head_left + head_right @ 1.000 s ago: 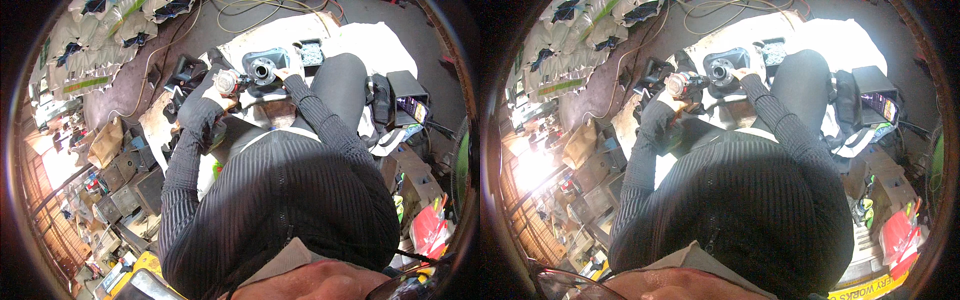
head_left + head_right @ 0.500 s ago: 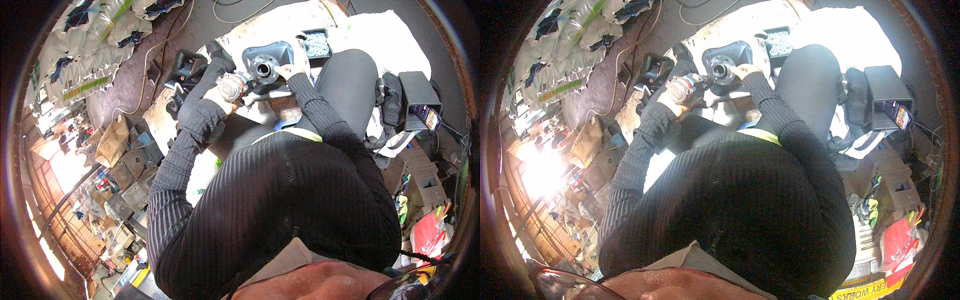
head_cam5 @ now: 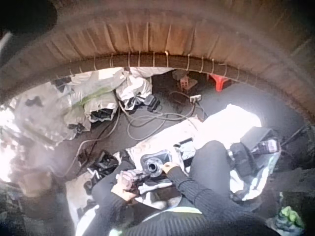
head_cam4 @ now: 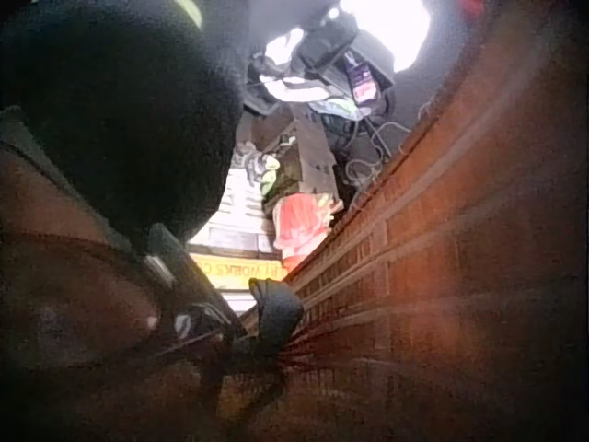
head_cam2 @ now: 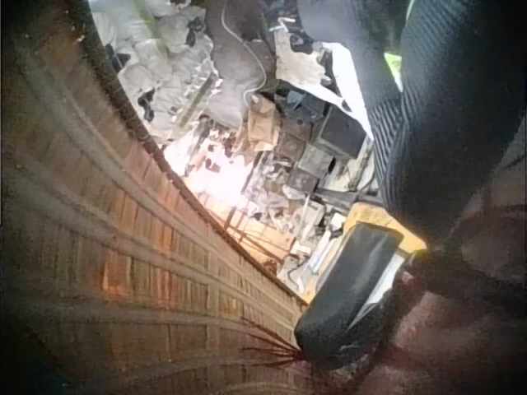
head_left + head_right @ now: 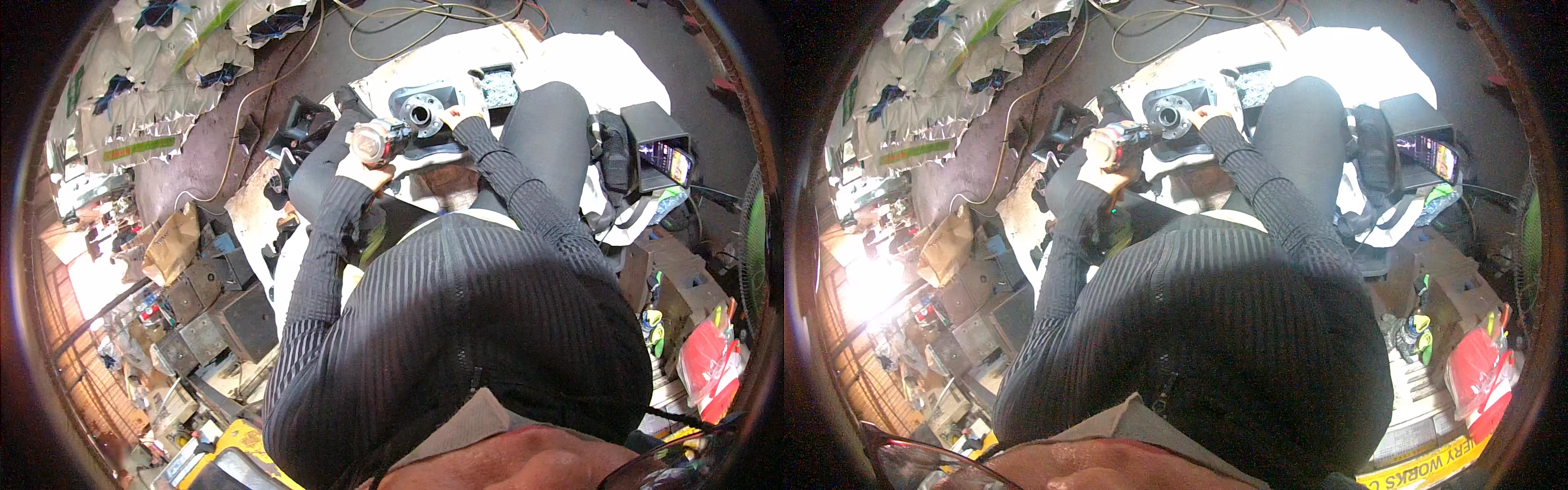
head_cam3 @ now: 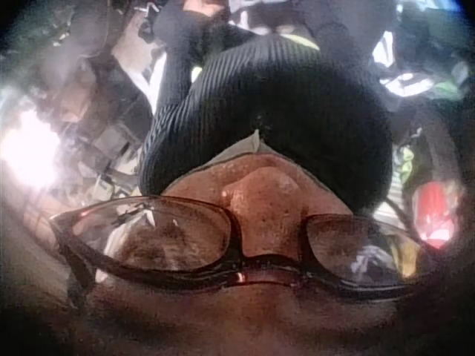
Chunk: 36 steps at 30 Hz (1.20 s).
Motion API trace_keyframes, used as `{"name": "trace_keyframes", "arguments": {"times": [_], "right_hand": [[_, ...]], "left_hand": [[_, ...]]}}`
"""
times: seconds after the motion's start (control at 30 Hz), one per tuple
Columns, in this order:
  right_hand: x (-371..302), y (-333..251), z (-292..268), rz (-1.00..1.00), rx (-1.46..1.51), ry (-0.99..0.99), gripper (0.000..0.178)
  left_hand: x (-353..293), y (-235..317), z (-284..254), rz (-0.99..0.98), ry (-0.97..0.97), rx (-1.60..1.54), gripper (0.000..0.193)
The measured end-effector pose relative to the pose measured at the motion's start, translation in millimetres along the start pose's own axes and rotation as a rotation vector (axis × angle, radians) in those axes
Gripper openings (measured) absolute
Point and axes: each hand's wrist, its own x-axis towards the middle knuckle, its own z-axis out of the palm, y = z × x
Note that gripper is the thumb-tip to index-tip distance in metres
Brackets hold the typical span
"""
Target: The person sits on the floor and uses a cordless drill to fasten screws into a black mechanical housing. They repeatedly pick up screws, align them, and drive them into the part. The person also reaches into a large white sack to retrieve additional components and places the assembled part into the sack.
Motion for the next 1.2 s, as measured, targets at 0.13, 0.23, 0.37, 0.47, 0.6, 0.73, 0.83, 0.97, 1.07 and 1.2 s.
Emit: {"name": "trace_keyframes", "arguments": {"times": [0.13,0.23,0.37,0.47,0.6,0.73,0.83,0.97,1.07,1.2], "right_hand": [[41.5,100.5,-15.6,0.549,1.012,-0.106,0.02],[-39.6,-17.6,-49.6,0.591,1.151,-0.347,0.027],[-71.7,-6.3,-42.5,0.396,1.522,-0.474,0.039],[-75.0,-13.9,-37.0,0.454,1.568,-0.341,0.036],[-85.1,-30.3,-33.7,0.487,1.578,-0.305,0.033],[-96.2,-46.1,-35.5,0.488,1.545,-0.285,0.017],[-96.9,-43.4,-35.4,0.47,1.55,-0.307,0.016],[-95.1,-41.5,-32.0,0.452,1.569,-0.361,0.015],[-89.6,-38.4,-31.9,0.425,1.581,-0.402,0.015],[-86.3,-37.5,-27.6,0.419,1.591,-0.484,0.014]], "left_hand": [[-53.6,82.2,14.1,0.053,0.027,0.02,0.054],[-87.6,42.5,22.1,0.35,0.246,0.328,0.057],[-90.1,32.9,35.6,0.452,0.18,0.634,0.061],[-98.8,62.4,35.4,0.452,0.117,0.597,0.063],[-111.7,64.9,30.5,0.546,0.258,0.678,0.063],[-112.8,62.6,29.3,0.602,0.292,0.625,0.058],[-114.1,82.9,22.9,0.629,0.19,0.658,0.049],[-118.1,113.4,16.0,0.454,-0.084,0.503,0.044],[-105.2,102.9,20.5,0.434,-0.203,0.122,0.043],[-100.7,93.0,18.4,0.402,-0.191,0.006,0.043]]}}
